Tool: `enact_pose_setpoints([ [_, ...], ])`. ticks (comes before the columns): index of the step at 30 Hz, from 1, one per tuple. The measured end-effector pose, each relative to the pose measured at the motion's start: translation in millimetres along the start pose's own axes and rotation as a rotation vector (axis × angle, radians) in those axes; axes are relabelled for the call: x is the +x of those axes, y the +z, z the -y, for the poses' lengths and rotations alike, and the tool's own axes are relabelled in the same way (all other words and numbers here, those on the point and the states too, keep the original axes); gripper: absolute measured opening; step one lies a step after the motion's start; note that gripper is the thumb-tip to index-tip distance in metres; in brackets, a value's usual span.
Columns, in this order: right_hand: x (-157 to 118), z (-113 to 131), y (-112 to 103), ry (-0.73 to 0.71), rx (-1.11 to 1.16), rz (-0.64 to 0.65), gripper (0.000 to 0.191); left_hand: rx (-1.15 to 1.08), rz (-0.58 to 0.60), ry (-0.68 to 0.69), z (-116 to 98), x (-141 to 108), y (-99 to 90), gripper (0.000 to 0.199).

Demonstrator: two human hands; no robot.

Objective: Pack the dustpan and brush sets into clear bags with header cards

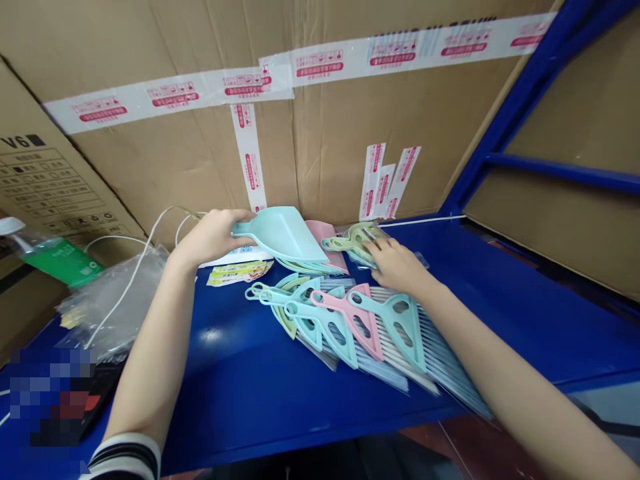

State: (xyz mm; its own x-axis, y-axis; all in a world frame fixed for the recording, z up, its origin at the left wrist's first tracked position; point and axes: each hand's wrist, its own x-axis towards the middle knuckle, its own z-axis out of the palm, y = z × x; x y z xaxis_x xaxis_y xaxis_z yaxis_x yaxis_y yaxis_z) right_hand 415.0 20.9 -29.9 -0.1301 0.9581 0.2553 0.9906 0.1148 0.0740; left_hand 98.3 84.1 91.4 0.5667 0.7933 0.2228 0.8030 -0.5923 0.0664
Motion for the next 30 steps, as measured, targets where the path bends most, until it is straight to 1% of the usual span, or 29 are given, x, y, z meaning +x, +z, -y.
enact_pose_setpoints([
  [2,-2.7,2.6,1.7,-0.001,-0.019,0.002,0.051,-0.008,-0.001,0.012,-1.6,4.6,2.2,0.048],
  [5,-5.3,1.8,-1.5,-0.005,-0.028,0.011,0.052,-0.011,0.011,0.012,-3.1,12.3,7.1,0.054],
  [9,-8.9,-9.9,-10.3,0.033,-0.005,-0.020,0.050,-0.011,0.039,0.038,-0.4,22.4,14.1,0.062],
  [12,-12.3,-21.1,-15.2,0.092,0.022,-0.067,0.047,0.037,0.044,0.071,-1.1,34.6,19.8,0.056],
  [16,-14.4,-25.8,-15.4,0.152,0.045,-0.121,0.045,0.144,0.102,0.162,-17.5,60.7,34.1,0.048],
  [19,-14.6,-22.1,-13.0,0.162,0.055,-0.141,0.044,0.194,0.144,0.219,-34.3,82.8,49.9,0.047],
  [22,-14.8,-19.0,-11.3,0.162,0.060,-0.154,0.044,0.199,0.193,0.283,-42.7,100.4,63.9,0.049],
  [26,-14.9,-20.0,-9.7,0.140,0.074,-0.167,0.044,0.196,0.230,0.366,-36.5,110.5,73.5,0.049],
  [30,-15.0,-20.0,-4.9,0.106,0.102,-0.175,0.044,0.188,0.243,0.408,-23.0,109.7,73.7,0.041],
])
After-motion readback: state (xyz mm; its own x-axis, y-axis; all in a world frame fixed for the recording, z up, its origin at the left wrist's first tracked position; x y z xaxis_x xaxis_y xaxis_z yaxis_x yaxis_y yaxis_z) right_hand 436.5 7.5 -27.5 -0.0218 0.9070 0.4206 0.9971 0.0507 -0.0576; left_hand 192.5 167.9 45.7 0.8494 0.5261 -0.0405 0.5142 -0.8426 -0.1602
